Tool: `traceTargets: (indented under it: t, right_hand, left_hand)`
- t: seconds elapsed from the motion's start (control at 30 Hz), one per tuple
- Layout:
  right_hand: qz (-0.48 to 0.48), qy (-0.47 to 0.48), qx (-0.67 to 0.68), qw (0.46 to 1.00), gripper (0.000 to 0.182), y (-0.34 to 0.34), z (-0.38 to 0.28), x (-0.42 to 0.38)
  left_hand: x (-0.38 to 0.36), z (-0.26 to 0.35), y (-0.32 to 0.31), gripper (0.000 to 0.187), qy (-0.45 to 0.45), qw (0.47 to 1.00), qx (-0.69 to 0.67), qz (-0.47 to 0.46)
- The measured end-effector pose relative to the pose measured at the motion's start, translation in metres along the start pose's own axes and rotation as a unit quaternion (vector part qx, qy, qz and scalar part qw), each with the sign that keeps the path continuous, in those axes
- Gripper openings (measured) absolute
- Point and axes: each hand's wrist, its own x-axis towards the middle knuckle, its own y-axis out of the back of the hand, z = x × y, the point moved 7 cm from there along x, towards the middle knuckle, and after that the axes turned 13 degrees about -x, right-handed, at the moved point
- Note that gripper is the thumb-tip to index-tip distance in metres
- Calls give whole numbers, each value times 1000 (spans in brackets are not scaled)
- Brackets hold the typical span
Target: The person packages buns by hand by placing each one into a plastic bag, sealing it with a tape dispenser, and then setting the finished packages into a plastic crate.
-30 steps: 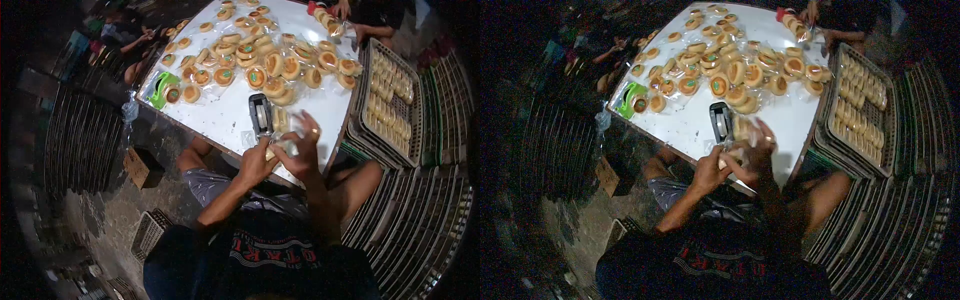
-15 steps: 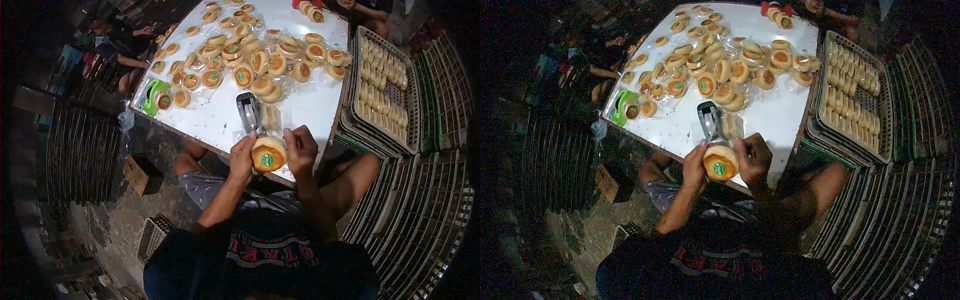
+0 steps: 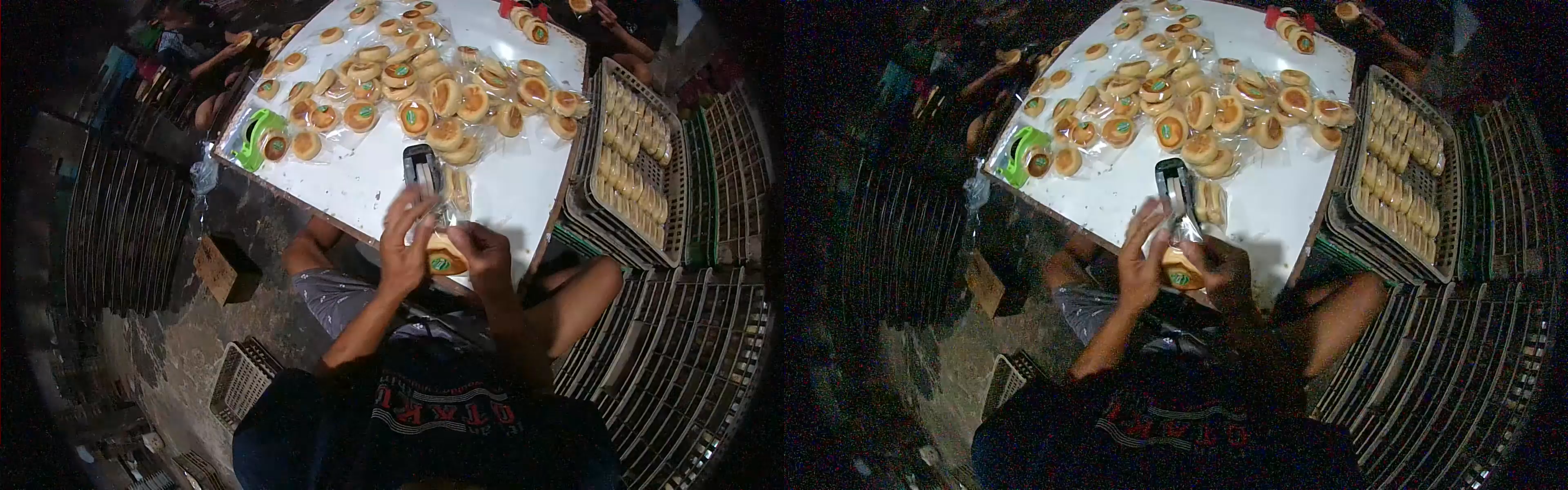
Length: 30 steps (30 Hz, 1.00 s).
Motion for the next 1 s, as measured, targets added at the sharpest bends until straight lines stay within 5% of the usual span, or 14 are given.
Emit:
traceTargets:
  t: [0.03,0.1,0.17,0.2,0.3,0.37,0.5,0.53,0.63,0.67,0.73,0.83,0.9,1.0]
  right_hand:
    - [16,18,70,997,35,-3,0,2]
    - [54,59,207,975,33,-7,1,9]
    - [171,102,-69,977,45,1,5,14]
    - [281,62,-70,955,46,-4,-49,8]
    - [129,172,112,970,47,10,-36,15]
    - [51,90,5,995,43,5,-9,23]
    - [176,48,-126,975,24,0,-30,5]
    - [215,132,-287,924,19,-3,-23,6]
    - [121,281,-359,882,11,-18,-53,1]
    - [100,254,-325,906,11,-17,-55,2]
    - [62,197,-254,945,12,-14,-55,4]
    - [172,124,-349,913,13,-18,-26,5]
    - [136,46,-227,963,14,-31,-3,2]
    - [54,-10,74,996,26,-65,42,-3]
  left_hand:
    - [-2,10,7,31,-41,993,63,88]
    - [-7,28,8,28,-143,986,35,82]
    - [-3,5,5,27,44,997,-48,-47]
    - [-10,-6,3,26,141,980,-87,-106]
    - [-11,-32,13,25,259,951,-160,-62]
    - [-15,-36,14,21,279,946,-147,-66]
    - [-24,-46,18,17,311,934,-152,-88]
    - [-29,-53,19,17,321,928,-168,-90]
    - [-20,-43,28,16,147,958,-246,-23]
    - [-28,-48,23,16,266,901,-343,8]
    - [-31,-56,18,12,319,889,-326,-48]
    - [-37,-77,22,12,343,904,-252,-39]
    - [-37,-81,23,13,343,916,-207,21]
    - [-28,-42,28,10,102,990,-81,55]
